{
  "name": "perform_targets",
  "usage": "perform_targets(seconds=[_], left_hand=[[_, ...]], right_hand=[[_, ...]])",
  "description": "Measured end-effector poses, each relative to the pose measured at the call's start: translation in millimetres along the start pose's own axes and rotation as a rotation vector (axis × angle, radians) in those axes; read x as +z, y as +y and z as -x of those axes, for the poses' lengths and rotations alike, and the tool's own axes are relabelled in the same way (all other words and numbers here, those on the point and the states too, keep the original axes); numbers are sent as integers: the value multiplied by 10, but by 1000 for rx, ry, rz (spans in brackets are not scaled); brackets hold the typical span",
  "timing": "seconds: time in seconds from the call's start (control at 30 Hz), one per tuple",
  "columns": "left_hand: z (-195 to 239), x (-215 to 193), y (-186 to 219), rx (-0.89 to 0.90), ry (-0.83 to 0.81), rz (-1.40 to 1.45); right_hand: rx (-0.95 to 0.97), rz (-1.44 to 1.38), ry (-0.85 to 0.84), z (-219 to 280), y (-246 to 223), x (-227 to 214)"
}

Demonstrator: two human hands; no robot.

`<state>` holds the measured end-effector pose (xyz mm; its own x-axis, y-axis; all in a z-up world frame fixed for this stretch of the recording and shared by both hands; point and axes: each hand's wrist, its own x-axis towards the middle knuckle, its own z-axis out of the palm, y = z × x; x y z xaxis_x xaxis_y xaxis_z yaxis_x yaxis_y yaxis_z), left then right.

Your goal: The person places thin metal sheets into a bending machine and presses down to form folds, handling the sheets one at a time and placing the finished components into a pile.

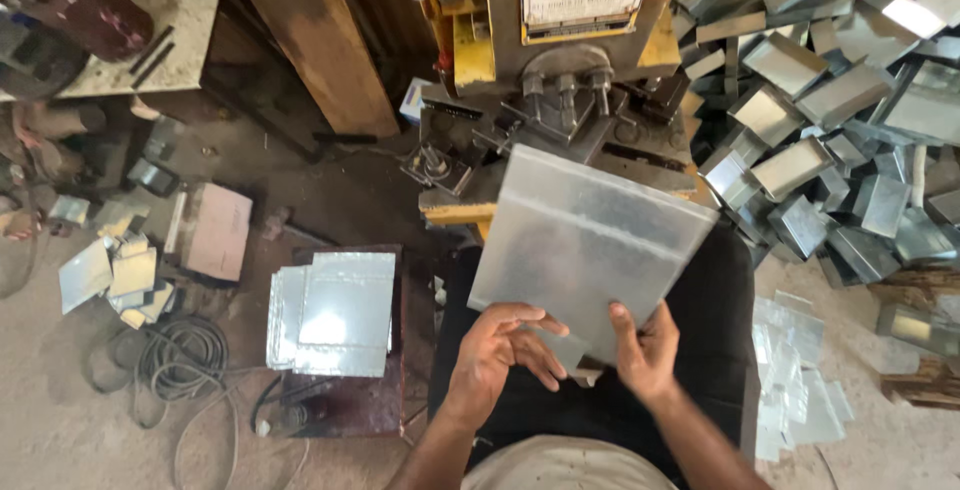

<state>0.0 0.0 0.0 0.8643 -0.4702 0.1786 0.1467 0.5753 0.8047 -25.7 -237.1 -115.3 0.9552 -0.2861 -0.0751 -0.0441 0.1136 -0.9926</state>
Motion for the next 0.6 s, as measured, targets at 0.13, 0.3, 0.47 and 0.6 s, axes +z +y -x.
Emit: perform_targets(seconds=[0.13,0.3,0.47,0.6], left_hand=[[-188,-61,133,83,10,-70],[-383,-27,351,125,-99,-409],[-681,11,478,220,-156,-1539],[-831,-122,178,262,-66,-2096]], right_hand=[[33,-152,119,-75,-284,451],[110,-383,181,-670,-447,670],[13,-524,151,-998,-545,749],[164,-488,240,-945,-540,742]])
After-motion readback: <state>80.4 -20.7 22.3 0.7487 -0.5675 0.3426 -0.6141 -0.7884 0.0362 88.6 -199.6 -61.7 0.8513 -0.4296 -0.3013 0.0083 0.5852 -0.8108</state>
